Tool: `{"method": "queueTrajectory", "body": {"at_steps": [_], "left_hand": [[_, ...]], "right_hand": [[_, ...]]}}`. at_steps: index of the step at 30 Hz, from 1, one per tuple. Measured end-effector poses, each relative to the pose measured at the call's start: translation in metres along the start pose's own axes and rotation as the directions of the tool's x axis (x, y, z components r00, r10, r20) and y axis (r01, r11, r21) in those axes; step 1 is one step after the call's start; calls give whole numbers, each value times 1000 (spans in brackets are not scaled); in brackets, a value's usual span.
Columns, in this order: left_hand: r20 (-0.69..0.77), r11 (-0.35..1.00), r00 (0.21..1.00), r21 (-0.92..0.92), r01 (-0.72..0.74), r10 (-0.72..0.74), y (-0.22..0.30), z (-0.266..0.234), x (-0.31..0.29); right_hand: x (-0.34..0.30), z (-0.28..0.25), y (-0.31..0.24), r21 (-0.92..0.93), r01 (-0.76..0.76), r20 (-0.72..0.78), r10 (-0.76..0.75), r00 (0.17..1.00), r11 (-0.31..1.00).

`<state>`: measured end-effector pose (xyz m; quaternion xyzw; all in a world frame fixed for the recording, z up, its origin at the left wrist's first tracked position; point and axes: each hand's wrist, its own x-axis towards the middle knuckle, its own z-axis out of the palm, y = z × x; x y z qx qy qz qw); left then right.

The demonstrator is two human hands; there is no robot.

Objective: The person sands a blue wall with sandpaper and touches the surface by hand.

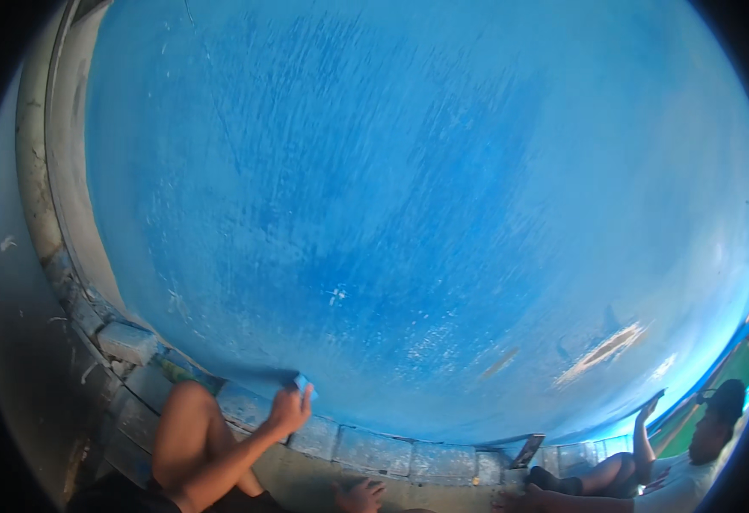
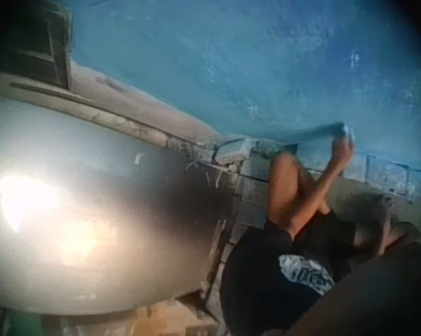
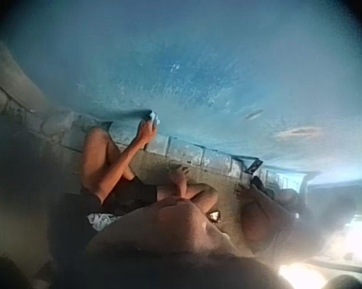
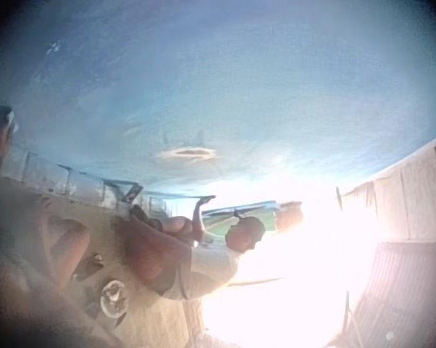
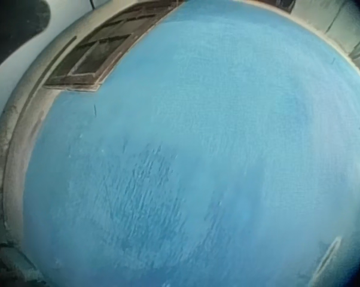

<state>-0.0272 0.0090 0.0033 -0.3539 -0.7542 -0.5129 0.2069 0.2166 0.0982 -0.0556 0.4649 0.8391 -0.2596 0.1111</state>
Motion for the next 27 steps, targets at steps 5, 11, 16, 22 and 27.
{"method": "queueTrajectory", "body": {"at_steps": [5, 11, 16, 22, 27], "left_hand": [[141, 985, 975, 12, 171, -171, -10, 7, -13], [149, 998, 988, -46, 38, -31, 1, 5, -13], [276, 996, 957, 47, 76, -86, 4, -3, -8], [-11, 992, 992, 5, -127, 127, -9, 12, -12], [140, 992, 988, 96, -77, 63, 0, 10, -3]], "right_hand": [[3, 7, 9, 3, -6, 8, 6, 1000, 1000], [-4, 5, 5, -52, -22, -3, 22, 1000, 998], [-5, 7, 18, -29, -19, 31, 20, 999, 999], [-9, 3, 7, 56, 10, 56, -13, 998, 998], [-8, -3, 11, 6, -59, 87, 59, 994, 998]]}}
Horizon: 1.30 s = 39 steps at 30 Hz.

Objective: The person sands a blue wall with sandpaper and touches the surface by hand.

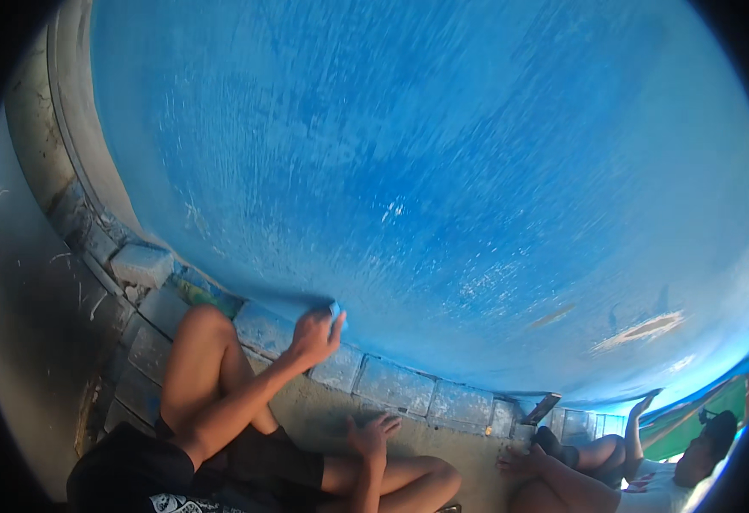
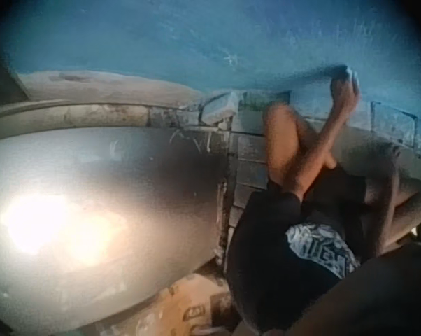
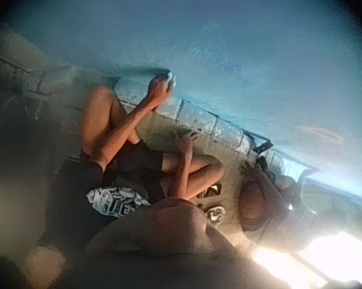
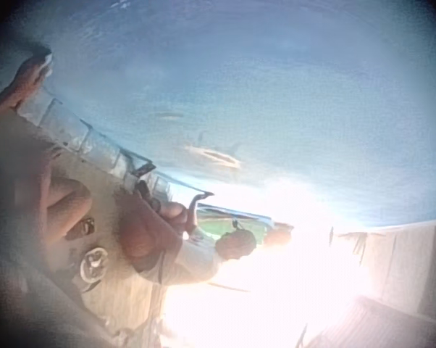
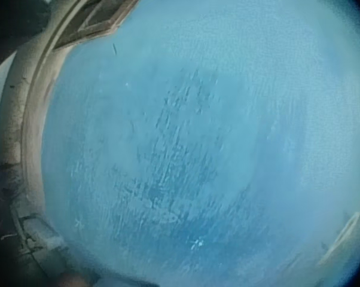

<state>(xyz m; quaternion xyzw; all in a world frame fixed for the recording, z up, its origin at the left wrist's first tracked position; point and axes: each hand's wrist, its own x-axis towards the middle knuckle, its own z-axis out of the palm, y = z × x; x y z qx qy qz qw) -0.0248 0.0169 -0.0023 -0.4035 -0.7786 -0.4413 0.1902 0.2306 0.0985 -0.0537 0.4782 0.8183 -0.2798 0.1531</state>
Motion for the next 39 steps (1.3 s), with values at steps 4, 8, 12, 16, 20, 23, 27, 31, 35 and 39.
{"method": "queueTrajectory", "body": {"at_steps": [4, 8, 12, 16, 20, 23, 27, 31, 35, 39], "left_hand": [[-116, 997, 992, -70, 39, -47, 8, -11, 7], [-39, 988, 988, -30, 151, -152, -10, 12, -23], [-157, 950, 957, -234, 204, -244, 19, -27, 21], [-104, 976, 980, -158, 151, -169, 0, -11, -6], [-127, 969, 972, -174, 173, -197, -3, -14, 0], [-120, 920, 942, -282, 271, -314, 3, -48, 30], [-211, 966, 955, -201, 165, -207, -6, -24, -1], [-140, 952, 954, -195, 237, -266, -7, -17, 4], [-154, 909, 932, -321, 266, -327, 6, -49, 31], [-218, 996, 974, -79, 48, -64, -40, -9, -23]], "right_hand": [[-9, 0, -12, 40, 53, -18, -52, 998, 998], [-14, -2, -25, -34, -24, 12, 24, 1000, 999], [-13, -1, 2, 30, 78, 2, -78, 997, 997], [-10, 1, -16, 16, 29, 23, -30, 999, 999], [1, 3, -6, -72, -2, 16, 3, 1000, 997], [-9, 1, -10, 31, 62, 13, -62, 998, 998], [-11, -3, -22, -28, -13, 20, 13, 1000, 1000], [7, 9, -1, -51, -39, 18, 40, 999, 998], [2, 11, 8, 21, 80, 17, -81, 997, 997], [3, 21, -16, -43, 52, -19, -53, 998, 998]]}}
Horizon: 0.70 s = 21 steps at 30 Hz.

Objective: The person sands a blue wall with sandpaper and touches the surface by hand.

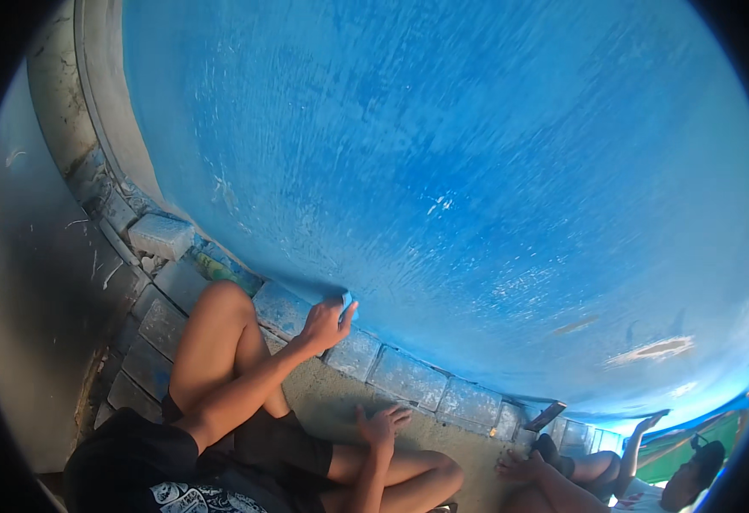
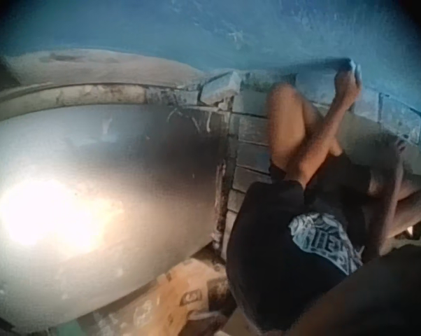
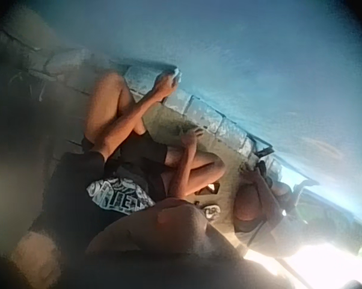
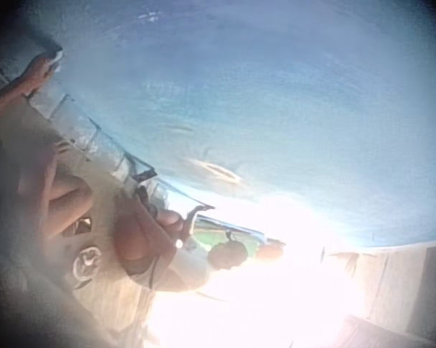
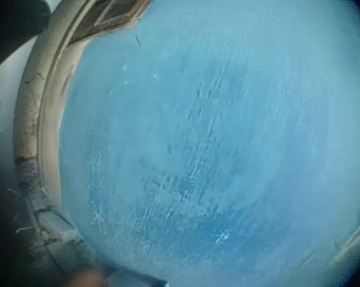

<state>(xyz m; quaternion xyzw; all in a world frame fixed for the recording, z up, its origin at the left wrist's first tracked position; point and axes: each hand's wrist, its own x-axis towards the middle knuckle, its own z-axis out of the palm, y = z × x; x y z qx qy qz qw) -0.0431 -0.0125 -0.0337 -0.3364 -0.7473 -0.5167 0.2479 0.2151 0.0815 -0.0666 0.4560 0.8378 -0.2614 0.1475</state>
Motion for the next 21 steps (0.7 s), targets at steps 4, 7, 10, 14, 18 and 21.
{"method": "queueTrajectory", "body": {"at_steps": [4, 7, 10, 14, 18, 21], "left_hand": [[183, 962, 955, -94, 255, -235, 32, -17, 43], [127, 922, 933, -154, 354, -337, 44, -39, 66], [60, 957, 969, -156, 245, -238, 20, -18, 24], [70, 952, 965, -162, 260, -252, 22, -21, 30], [68, 928, 939, -144, 344, -338, 41, -47, 74], [-101, 978, 986, -172, 116, -134, 17, -31, 41]], "right_hand": [[3, -14, 30, -17, -40, 3, 41, 999, 999], [-11, -22, 15, 6, -60, 15, 60, 998, 998], [-16, -25, -6, -3, -20, -50, 19, 999, 1000], [-2, -22, 6, 24, 53, -94, -51, 994, 998], [-5, -19, 25, 29, 160, -129, -155, 979, 987], [-4, -20, 4, -59, 64, -89, -69, 994, 996]]}}
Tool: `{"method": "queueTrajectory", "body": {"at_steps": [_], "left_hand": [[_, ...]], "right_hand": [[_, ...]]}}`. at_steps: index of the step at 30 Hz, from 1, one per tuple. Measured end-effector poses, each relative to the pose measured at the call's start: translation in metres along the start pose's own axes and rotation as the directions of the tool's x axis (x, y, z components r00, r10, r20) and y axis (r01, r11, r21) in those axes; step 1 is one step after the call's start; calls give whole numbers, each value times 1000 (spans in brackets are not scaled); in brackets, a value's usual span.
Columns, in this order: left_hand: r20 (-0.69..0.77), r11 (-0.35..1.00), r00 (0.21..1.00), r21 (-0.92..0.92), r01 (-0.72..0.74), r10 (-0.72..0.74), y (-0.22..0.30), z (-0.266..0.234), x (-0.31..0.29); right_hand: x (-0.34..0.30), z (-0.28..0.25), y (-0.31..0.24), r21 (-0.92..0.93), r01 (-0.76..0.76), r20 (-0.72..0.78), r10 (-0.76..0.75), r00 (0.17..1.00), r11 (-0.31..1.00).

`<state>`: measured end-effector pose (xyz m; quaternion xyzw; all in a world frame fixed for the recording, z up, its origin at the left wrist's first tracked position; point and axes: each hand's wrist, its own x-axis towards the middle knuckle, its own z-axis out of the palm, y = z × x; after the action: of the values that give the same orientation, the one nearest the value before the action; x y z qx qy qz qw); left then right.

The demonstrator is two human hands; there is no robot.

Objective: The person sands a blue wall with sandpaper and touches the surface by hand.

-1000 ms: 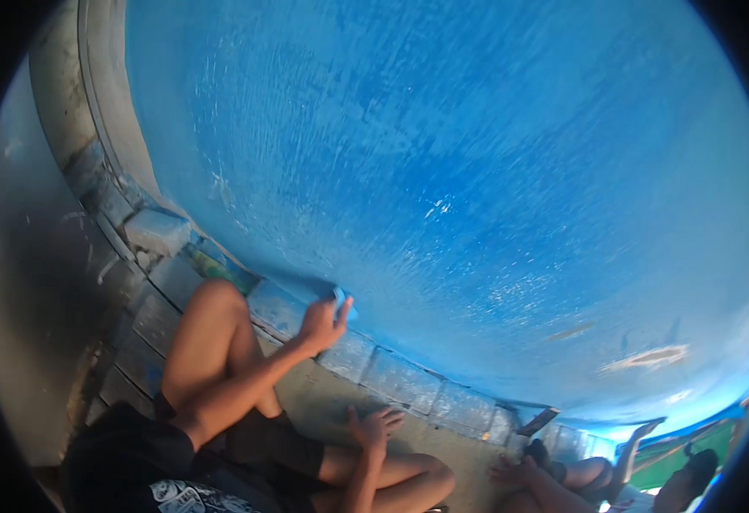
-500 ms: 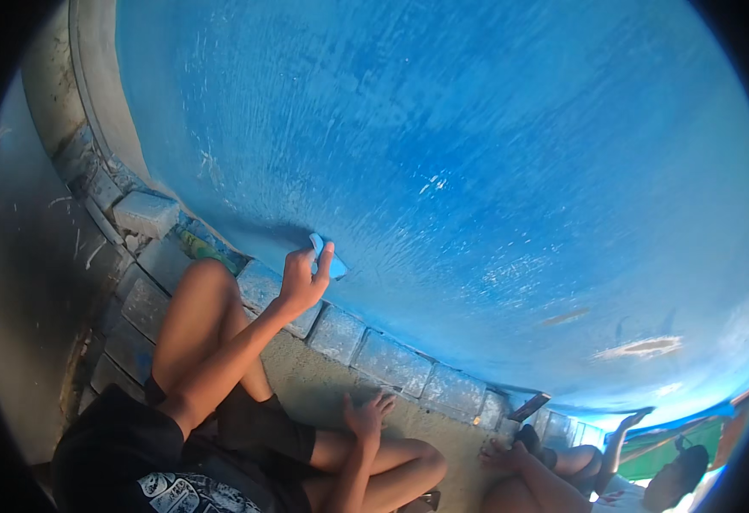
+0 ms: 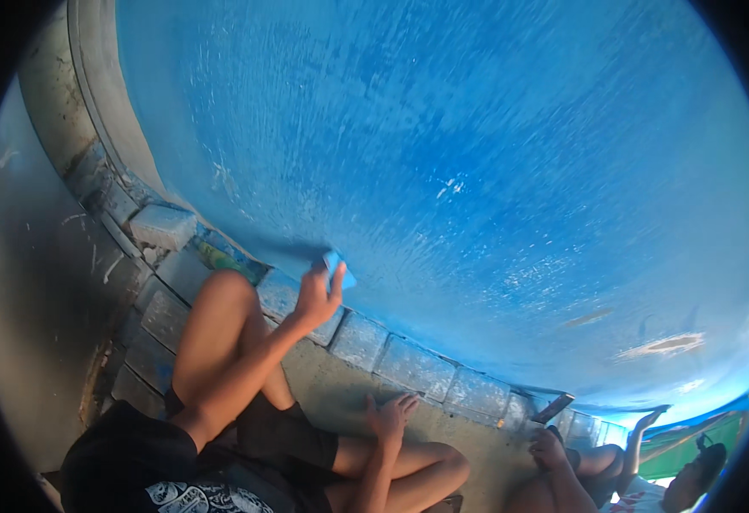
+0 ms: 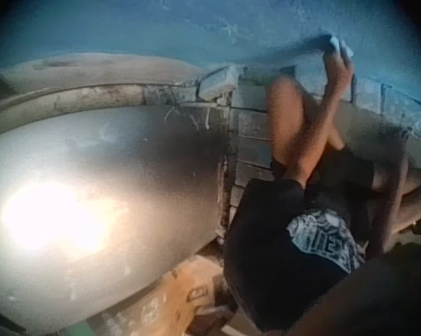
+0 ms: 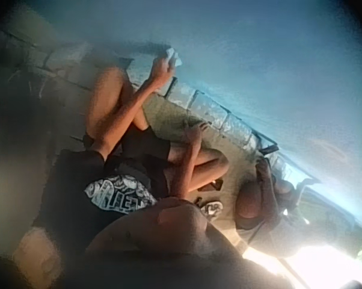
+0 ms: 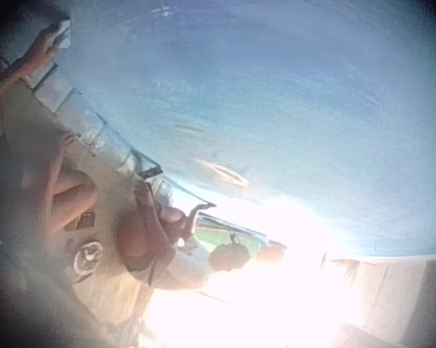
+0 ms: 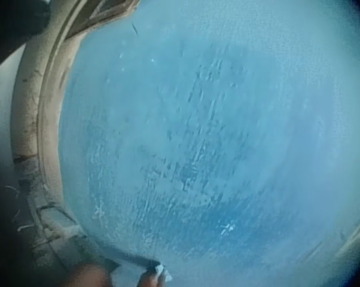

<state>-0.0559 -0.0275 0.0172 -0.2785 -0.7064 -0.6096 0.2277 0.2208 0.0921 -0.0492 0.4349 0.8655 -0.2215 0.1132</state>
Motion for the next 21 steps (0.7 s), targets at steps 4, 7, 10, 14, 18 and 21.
{"method": "queueTrajectory", "body": {"at_steps": [4, 7, 10, 14, 18, 21], "left_hand": [[124, 997, 992, 80, -2, -8, -5, 0, -9], [123, 996, 988, 2, 89, -89, 41, -13, 31], [4, 986, 990, -95, 140, -141, 40, -8, 29], [94, 996, 995, 84, 16, -24, 1, 4, -16], [159, 986, 975, -29, 163, -156, 21, 1, 11], [187, 972, 957, -38, 231, -220, 45, -8, 31]], "right_hand": [[-1, -5, 2, 5, -31, 19, 31, 999, 1000], [-6, -3, 15, 124, 53, -9, -52, 999, 991], [-10, -9, 13, 161, 80, 10, -83, 997, 984], [-4, -6, 6, 31, 35, 29, -36, 999, 999], [0, 6, 22, 93, 84, 9, -86, 996, 992], [-6, -1, 25, 131, 79, 10, -81, 997, 988]]}}
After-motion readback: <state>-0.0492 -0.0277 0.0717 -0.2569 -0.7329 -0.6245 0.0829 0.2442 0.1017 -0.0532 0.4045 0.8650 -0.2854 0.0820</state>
